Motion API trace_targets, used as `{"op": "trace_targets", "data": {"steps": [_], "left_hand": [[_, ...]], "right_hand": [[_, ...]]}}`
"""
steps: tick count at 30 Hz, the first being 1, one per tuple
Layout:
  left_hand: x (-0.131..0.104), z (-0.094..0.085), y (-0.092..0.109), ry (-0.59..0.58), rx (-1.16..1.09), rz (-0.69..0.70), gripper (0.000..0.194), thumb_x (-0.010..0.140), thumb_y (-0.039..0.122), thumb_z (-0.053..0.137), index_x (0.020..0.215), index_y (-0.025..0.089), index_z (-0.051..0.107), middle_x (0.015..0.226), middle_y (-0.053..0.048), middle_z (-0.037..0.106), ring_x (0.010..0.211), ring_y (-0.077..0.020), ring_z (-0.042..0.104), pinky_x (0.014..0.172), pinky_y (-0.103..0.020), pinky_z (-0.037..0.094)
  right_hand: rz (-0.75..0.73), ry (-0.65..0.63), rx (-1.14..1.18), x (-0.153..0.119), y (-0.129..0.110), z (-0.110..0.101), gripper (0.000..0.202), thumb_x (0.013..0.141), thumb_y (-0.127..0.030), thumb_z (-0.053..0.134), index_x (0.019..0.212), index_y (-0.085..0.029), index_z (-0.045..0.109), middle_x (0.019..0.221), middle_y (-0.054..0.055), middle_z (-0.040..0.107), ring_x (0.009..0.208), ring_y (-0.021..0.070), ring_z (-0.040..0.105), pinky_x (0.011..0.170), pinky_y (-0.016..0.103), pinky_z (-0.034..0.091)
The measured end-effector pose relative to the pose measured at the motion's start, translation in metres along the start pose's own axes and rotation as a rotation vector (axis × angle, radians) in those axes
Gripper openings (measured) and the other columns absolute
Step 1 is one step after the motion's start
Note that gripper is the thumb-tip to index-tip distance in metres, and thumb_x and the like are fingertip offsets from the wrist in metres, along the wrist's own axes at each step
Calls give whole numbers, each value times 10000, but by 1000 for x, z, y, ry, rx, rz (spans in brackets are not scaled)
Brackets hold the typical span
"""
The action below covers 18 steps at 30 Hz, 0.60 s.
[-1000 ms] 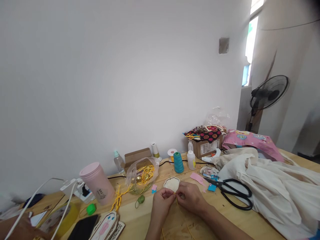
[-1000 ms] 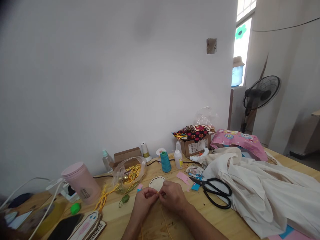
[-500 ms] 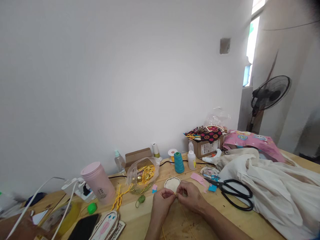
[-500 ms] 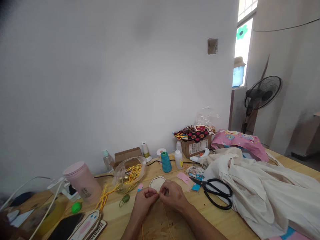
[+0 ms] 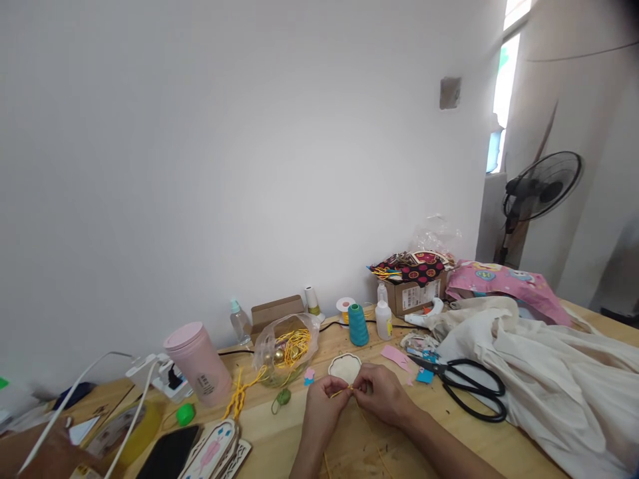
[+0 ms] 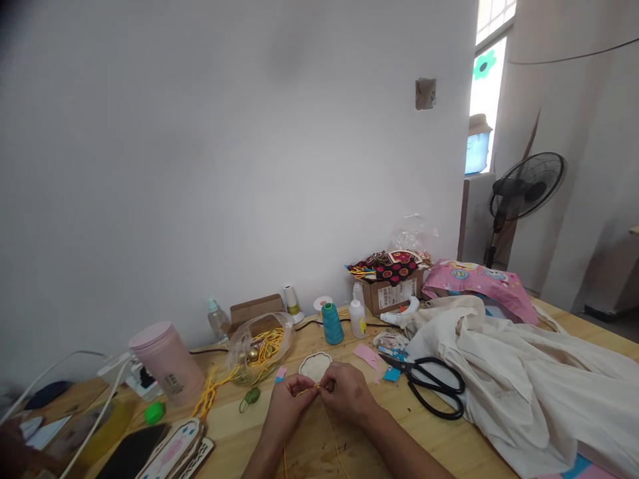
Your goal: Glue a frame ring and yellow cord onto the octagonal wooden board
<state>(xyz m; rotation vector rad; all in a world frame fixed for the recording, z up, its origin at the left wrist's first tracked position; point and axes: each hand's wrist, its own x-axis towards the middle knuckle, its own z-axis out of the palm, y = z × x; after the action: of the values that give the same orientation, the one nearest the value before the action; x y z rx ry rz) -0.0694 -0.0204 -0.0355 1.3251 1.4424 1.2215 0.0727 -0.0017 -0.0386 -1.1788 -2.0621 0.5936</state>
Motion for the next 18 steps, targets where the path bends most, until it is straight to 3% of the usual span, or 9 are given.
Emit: {"op": "trace_targets", "data": {"steps": [7, 13, 16, 18], "left_hand": [[-3, 3, 3, -8, 43, -10, 52, 503, 146, 609, 545, 116, 608, 535, -29, 628, 544, -158, 549, 529, -236, 401], [-3, 4, 3, 11, 75, -23, 60, 505, 146, 592, 552, 114, 608, 536, -26, 623, 545, -156, 544, 527, -233, 392], [-3, 4, 2, 22, 81, -25, 58, 514, 150, 581, 558, 117, 601, 542, -24, 620, 553, -156, 544, 530, -230, 389], [-3, 3, 1, 26, 83, -24, 56, 513, 149, 578, 556, 119, 598, 544, -23, 619, 554, -156, 544, 530, -229, 388]], "right_hand": [[93, -42, 134, 5, 5, 2, 133, 550, -144, 480, 586, -152, 608, 586, 2, 559, 568, 112, 461, 494, 191, 292], [221, -156, 321, 5, 5, -1, 96, 530, -164, 474, 546, -132, 564, 505, -22, 473, 492, 86, 371, 438, 183, 243], [203, -252, 417, 5, 2, -14, 112, 552, -192, 443, 545, -134, 538, 484, -34, 430, 471, 76, 349, 423, 175, 239], [164, -314, 504, 3, -2, -34, 110, 552, -218, 442, 555, -140, 521, 487, -38, 407, 464, 74, 336, 424, 178, 239]]}}
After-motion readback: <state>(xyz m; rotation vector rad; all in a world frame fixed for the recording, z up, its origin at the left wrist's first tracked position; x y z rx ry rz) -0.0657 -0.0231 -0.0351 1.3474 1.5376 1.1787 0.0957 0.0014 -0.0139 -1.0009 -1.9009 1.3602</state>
